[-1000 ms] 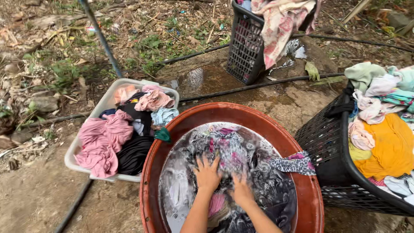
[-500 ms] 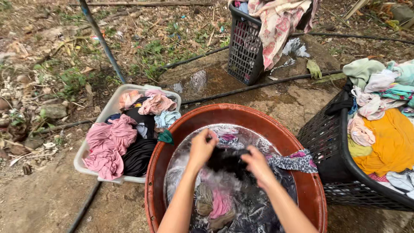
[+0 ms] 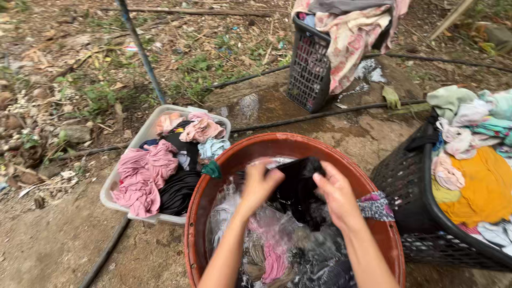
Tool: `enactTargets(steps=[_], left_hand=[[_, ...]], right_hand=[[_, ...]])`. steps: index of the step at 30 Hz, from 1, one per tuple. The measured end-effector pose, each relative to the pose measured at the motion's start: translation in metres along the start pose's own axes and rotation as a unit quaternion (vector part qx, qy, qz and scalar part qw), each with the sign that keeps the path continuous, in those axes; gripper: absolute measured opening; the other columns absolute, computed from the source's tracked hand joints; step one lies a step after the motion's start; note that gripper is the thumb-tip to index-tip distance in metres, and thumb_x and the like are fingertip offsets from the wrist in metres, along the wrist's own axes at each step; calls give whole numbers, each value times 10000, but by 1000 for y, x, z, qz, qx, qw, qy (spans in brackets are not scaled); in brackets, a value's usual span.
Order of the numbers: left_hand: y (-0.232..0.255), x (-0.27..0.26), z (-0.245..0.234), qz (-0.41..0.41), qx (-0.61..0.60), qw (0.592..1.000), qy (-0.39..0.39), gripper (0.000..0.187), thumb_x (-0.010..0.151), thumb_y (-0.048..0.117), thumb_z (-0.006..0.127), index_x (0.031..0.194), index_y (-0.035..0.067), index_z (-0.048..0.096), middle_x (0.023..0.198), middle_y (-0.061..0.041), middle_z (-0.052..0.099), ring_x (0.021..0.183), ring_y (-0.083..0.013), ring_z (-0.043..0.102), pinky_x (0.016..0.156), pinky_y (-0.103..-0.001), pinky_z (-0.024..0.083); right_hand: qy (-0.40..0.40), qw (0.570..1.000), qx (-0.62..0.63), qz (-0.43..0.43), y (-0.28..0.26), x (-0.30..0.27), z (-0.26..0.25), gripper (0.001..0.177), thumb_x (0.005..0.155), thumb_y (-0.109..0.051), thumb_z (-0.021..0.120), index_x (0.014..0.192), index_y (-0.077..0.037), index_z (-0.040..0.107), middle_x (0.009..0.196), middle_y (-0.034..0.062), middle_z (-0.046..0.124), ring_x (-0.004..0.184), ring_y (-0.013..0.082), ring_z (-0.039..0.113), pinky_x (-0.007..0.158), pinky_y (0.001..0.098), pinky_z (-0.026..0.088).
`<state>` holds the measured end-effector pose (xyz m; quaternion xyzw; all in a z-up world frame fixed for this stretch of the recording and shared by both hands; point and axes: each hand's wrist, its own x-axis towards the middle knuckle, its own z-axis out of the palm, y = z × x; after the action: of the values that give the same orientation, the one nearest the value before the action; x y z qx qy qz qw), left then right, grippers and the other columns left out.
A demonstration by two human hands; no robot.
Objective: The person washes various pieces of clothing by hand in a tub of soapy water, scrubbing and wringing them before placing them in a nearby basket.
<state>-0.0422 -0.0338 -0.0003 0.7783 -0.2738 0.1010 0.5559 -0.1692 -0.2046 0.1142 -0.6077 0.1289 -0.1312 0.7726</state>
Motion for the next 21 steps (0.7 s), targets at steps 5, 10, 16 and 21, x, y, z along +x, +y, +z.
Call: enactTargets(steps=[5,10,16,21], left_hand=[[-31,-50,46,-52,-228,951,-201,778,734,289,860,1361,50,466,1322,-175,572,1272,-331,515,1067,-419,389],[-75,-71,56,-166,-85,959,-215,464,783,291,802,1151,70,625,1246,-153,655,1261,-291,601,1113,-367,437],[31,-21,26,-8,-293,948,-123,225,905,214,711,909,-1,642,1481,-160,493,1418,-354,446,1186,-449,337],[126,-27,63,129,-243,947,-167,359,899,303,757,809,15,562,1103,-125,672,1113,-275,646,1020,-401,498]], right_hand=[[-12,999,-28,-34,59,20,-11,274,956,-58,674,1217,24,691,1067,66,711,943,135,639,855,293,502],[56,993,100,-39,71,39,-37,296,1021,-91,667,1292,29,669,1102,95,707,914,169,624,760,299,438],[94,967,218,87,69,46,-43,270,978,-293,556,1203,-144,575,1122,2,681,1079,168,639,941,384,528],[-94,871,479,50,159,22,-68,308,994,-356,495,1193,-139,588,1119,7,660,1105,137,626,1018,356,498]])
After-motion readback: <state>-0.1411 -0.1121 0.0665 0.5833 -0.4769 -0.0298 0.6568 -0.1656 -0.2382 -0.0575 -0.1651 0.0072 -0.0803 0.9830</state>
